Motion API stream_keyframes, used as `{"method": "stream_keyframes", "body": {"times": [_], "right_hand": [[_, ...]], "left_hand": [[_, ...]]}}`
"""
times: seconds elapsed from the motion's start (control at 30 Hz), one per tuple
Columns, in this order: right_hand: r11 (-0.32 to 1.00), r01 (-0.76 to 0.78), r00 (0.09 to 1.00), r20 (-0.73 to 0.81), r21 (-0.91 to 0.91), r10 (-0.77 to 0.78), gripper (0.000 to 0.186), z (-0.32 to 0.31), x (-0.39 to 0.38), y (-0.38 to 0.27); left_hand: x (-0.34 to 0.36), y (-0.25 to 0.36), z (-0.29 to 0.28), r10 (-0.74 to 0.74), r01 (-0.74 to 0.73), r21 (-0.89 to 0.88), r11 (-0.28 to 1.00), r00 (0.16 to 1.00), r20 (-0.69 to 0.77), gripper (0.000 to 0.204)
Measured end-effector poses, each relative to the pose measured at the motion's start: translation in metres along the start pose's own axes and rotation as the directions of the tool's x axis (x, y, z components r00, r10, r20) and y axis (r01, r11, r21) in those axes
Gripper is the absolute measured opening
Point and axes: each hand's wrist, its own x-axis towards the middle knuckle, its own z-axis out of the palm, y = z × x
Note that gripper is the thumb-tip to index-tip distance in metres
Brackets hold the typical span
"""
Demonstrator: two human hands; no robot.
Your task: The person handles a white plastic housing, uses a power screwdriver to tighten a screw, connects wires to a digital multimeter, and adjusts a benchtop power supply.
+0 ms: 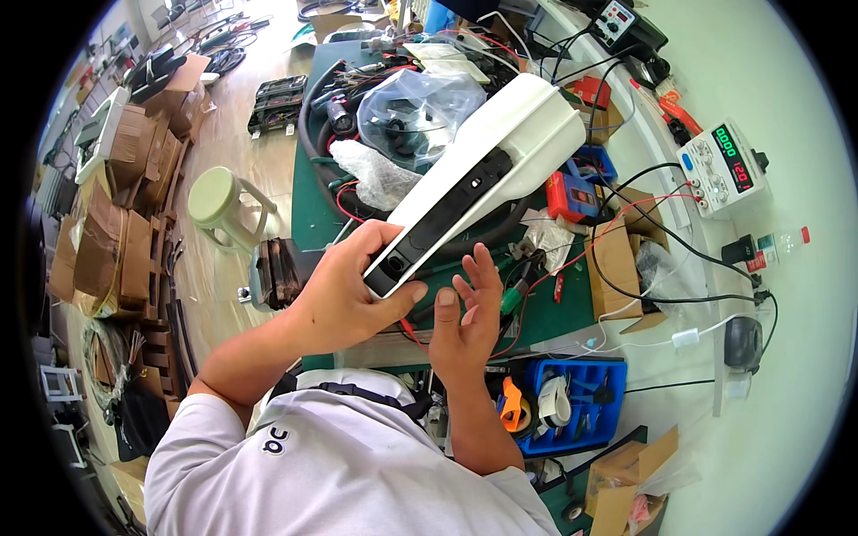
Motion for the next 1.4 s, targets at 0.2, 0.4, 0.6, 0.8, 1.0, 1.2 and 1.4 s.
{"method": "stream_keyframes", "body": {"times": [0.2,0.4,0.6,0.8,1.0,1.2,1.4], "right_hand": [[0.999,-0.042,0.999,-0.02,-0.012,0.042,0.06,-0.004,-0.001,-0.002],[0.997,-0.07,0.997,-0.031,-0.009,0.07,0.062,-0.006,-0.001,-0.002],[0.96,-0.113,0.991,-0.045,0.256,0.128,0.077,-0.009,0.009,0.004],[0.898,-0.183,0.983,0.099,0.4,0.156,0.098,-0.009,0.014,0.021],[0.807,-0.393,0.919,0.215,0.441,0.33,0.102,-0.01,-0.007,0.014],[0.757,-0.344,0.938,0.232,0.555,0.256,0.116,-0.002,-0.02,0.011],[0.804,-0.25,0.965,0.207,0.54,0.161,0.118,0.027,-0.021,-0.005]], "left_hand": [[0.0,-0.002,0.005,0.008,-0.008,0.017,1.0,1.0,0.006,0.04],[-0.004,-0.015,0.004,0.054,-0.055,0.125,0.991,0.998,0.011,0.037],[-0.021,-0.027,0.01,0.11,-0.108,0.179,0.978,0.994,0.0,0.035],[-0.042,-0.046,0.02,0.127,-0.14,0.202,0.969,0.989,0.075,0.047],[-0.056,-0.064,0.016,0.245,-0.279,0.264,0.923,0.957,0.156,0.047],[-0.079,-0.058,0.011,0.177,-0.218,0.258,0.941,0.969,0.172,0.052],[-0.107,-0.053,-0.016,0.207,-0.25,0.221,0.943,0.957,0.202,0.055]]}}
